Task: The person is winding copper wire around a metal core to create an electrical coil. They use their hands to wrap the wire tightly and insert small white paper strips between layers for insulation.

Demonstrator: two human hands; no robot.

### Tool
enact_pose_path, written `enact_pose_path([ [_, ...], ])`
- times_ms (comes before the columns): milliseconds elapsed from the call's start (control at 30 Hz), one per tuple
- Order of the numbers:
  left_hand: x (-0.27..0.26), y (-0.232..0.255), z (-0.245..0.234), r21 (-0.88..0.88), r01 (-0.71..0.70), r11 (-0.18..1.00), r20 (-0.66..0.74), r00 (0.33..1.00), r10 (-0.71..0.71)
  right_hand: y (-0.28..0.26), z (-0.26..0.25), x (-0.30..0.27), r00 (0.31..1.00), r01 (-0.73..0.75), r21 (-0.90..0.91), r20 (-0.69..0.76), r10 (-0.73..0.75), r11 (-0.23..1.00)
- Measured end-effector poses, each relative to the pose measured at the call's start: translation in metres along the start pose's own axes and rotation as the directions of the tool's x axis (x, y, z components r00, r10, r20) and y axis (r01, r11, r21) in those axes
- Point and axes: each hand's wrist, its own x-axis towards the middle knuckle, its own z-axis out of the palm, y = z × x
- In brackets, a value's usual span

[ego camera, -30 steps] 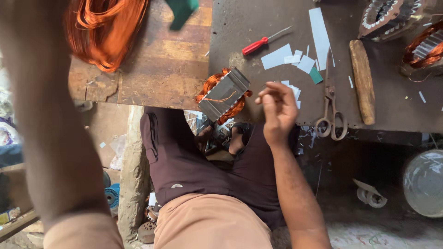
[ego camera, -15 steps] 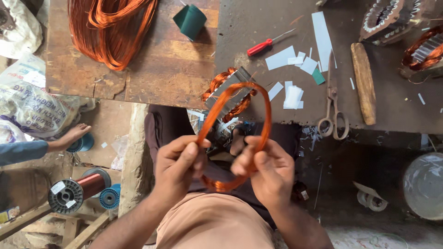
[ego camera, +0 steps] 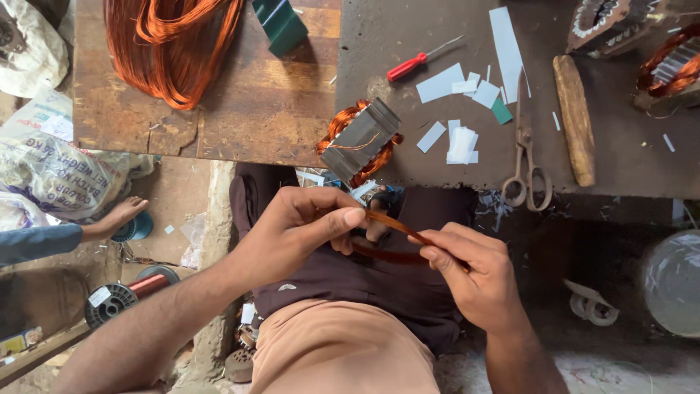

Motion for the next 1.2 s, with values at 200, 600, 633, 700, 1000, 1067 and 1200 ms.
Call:
enact_pose_path([
  [200,-0.015,-0.017,-0.013,0.253,0.089,0.963,-0.114,0.992,-0.062,0.013,-0.008,-0.008,0.991,0.014,-0.050,0.131,-0.008,0.999],
  [600,-0.034,-0.073,-0.078,0.322,-0.145,0.936,-0.029,0.986,0.163,0.135,-0.069,-0.065,0.984,0.116,0.797,-0.009,-0.179,0.593],
  [633,-0.035,-0.069,-0.078,0.326,-0.131,0.936,-0.003,0.990,0.139,0.142,-0.072,-0.060,0.975,-0.032,0.741,0.171,-0.143,0.671],
  [700,-0.040,-0.056,-0.080,0.337,-0.101,0.936,0.048,0.995,0.090,0.152,-0.078,-0.047,0.866,-0.291,0.539,0.500,-0.022,0.791],
  [1000,-0.012,-0.051,-0.063,0.283,-0.068,0.957,0.077,0.996,0.048,0.119,-0.012,-0.044,0.996,-0.060,0.956,0.074,-0.040,0.288],
  [1067,-0.004,-0.059,-0.045,0.392,-0.252,0.885,0.210,0.961,0.181,0.114,0.007,-0.035,0.960,0.027,0.943,0.068,-0.272,0.331],
  [1200,-0.013,-0.050,-0.061,0.356,-0.179,0.917,0.052,0.984,0.172,0.163,-0.033,-0.046,0.981,-0.188,0.944,0.169,0.094,0.271],
])
